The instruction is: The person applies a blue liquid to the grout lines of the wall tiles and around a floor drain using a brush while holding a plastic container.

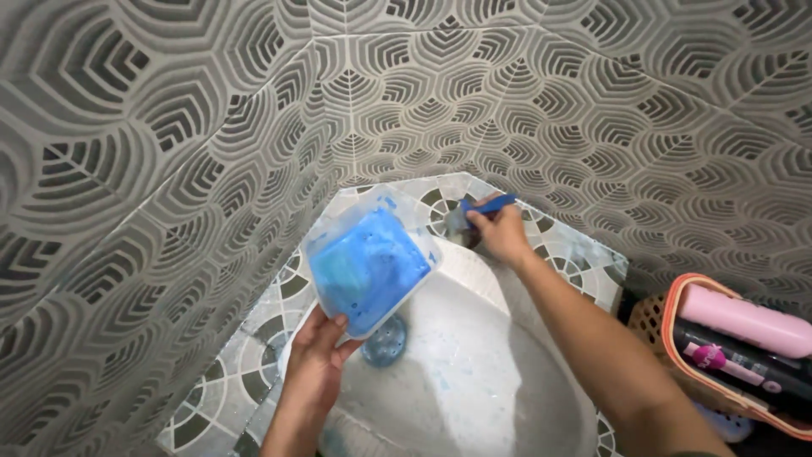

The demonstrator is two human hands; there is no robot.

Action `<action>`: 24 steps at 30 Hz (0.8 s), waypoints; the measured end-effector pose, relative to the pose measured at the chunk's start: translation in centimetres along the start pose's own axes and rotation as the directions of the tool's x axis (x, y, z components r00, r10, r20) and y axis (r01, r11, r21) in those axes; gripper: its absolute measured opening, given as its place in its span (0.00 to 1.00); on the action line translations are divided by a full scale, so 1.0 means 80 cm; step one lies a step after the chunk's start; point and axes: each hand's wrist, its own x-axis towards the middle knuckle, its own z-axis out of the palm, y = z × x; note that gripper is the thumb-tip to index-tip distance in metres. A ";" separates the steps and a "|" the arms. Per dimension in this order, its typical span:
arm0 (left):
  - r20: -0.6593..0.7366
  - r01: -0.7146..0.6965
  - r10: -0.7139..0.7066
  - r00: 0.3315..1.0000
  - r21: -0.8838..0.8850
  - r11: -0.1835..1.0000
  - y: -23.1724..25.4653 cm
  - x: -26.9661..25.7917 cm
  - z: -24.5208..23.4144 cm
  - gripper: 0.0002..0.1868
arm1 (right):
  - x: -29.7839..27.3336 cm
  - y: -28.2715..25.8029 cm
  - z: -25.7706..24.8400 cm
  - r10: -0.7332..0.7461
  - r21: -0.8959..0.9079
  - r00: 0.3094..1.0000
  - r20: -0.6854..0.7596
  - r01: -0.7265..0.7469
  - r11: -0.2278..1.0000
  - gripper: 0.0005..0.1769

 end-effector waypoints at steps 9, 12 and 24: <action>-0.010 0.016 -0.016 1.000 -0.026 1.000 0.009 0.000 -0.019 0.27 | -0.040 -0.073 -0.133 0.406 -0.579 0.907 0.113 -0.272 0.769 0.12; -0.014 0.014 -0.015 1.000 -0.068 0.998 0.013 0.000 -0.025 0.27 | -0.048 -0.056 -0.167 0.449 -0.517 0.890 0.073 -0.351 0.781 0.10; -0.081 0.021 -0.027 0.996 -0.080 0.997 0.010 0.003 -0.043 0.26 | 0.019 -0.019 0.079 0.034 0.000 0.984 0.176 -0.034 0.999 0.12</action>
